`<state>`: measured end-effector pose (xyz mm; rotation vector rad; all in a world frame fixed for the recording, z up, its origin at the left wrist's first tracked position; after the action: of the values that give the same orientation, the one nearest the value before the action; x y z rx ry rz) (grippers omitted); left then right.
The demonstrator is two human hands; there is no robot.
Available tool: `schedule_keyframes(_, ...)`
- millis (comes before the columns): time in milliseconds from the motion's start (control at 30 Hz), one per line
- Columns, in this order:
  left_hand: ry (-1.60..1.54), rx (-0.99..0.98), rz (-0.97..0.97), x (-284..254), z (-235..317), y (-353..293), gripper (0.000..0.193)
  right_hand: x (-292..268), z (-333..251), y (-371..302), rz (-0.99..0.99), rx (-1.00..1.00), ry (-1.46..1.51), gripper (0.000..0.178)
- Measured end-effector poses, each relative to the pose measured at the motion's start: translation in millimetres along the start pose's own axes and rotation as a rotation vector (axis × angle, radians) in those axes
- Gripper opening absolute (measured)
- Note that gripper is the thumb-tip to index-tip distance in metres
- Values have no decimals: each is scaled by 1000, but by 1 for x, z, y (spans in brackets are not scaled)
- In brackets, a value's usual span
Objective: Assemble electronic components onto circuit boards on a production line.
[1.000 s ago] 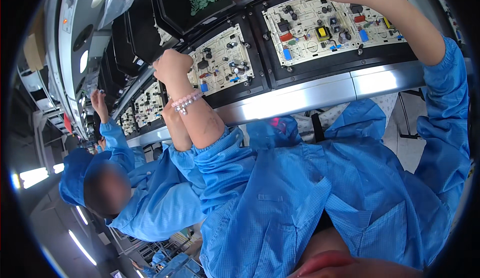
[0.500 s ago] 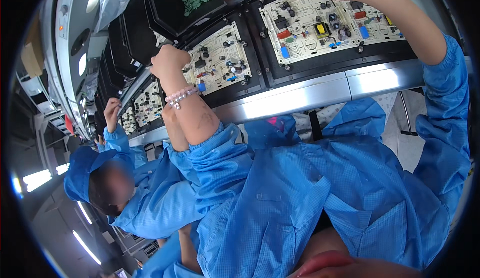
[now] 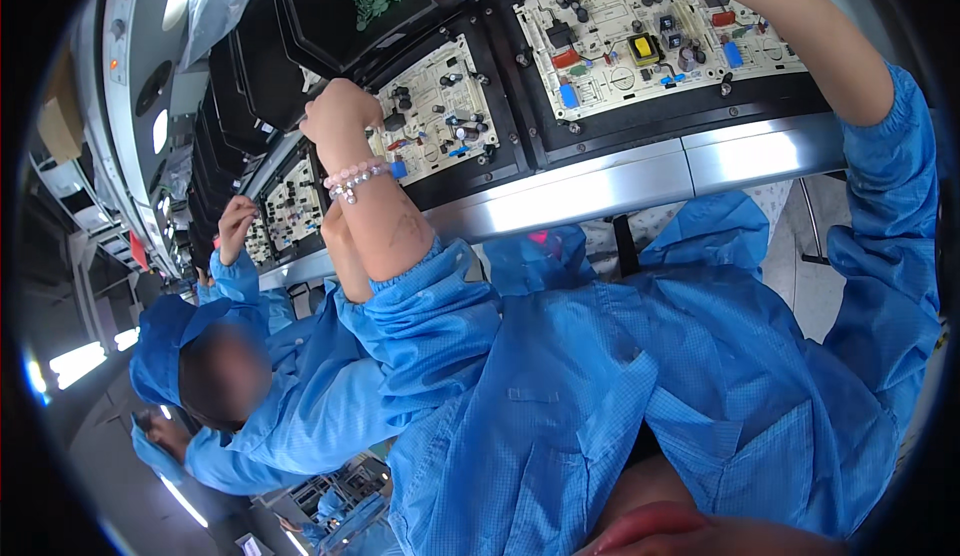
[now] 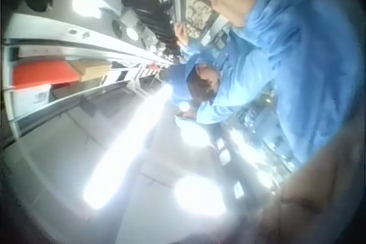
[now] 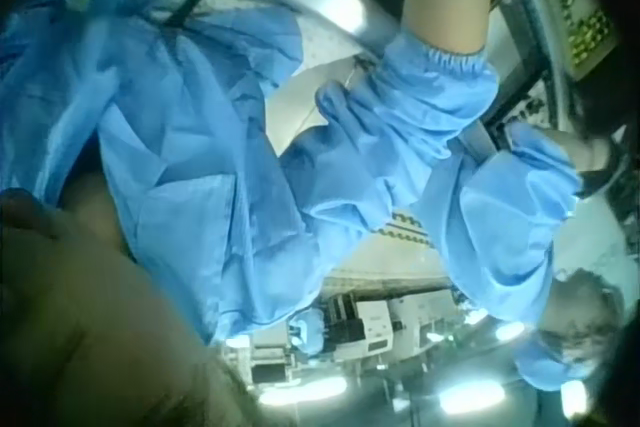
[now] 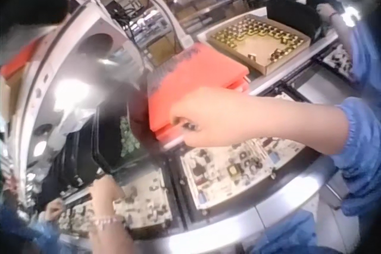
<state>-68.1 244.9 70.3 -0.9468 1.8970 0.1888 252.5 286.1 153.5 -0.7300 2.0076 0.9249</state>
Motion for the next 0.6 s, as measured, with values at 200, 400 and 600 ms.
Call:
schedule_keyframes(200, -90, -32, 114, -13, -12, -19, 49, -10, -7, 2, 9, -12, 15, 28)
schedule_keyframes(400, -745, 654, 1027, -114, -9, -176, 10, 7, 7, 0, -28, 97, 53, 29)
schedule_keyframes(600, -1022, 1245, 911, -57, 83, -297, 11, 26, -7, -5, -118, 162, 234, 25)
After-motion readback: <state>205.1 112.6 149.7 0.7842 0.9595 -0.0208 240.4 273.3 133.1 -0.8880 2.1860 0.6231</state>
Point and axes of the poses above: each hand's wrist, its own y-axis towards the middle knuckle, its own x-axis out of the palm, z = x × y, the point moved 10 cm from there along y, towards the middle knuckle, and after that the axes turned 4 degrees about -z, right-handed, at the moved point
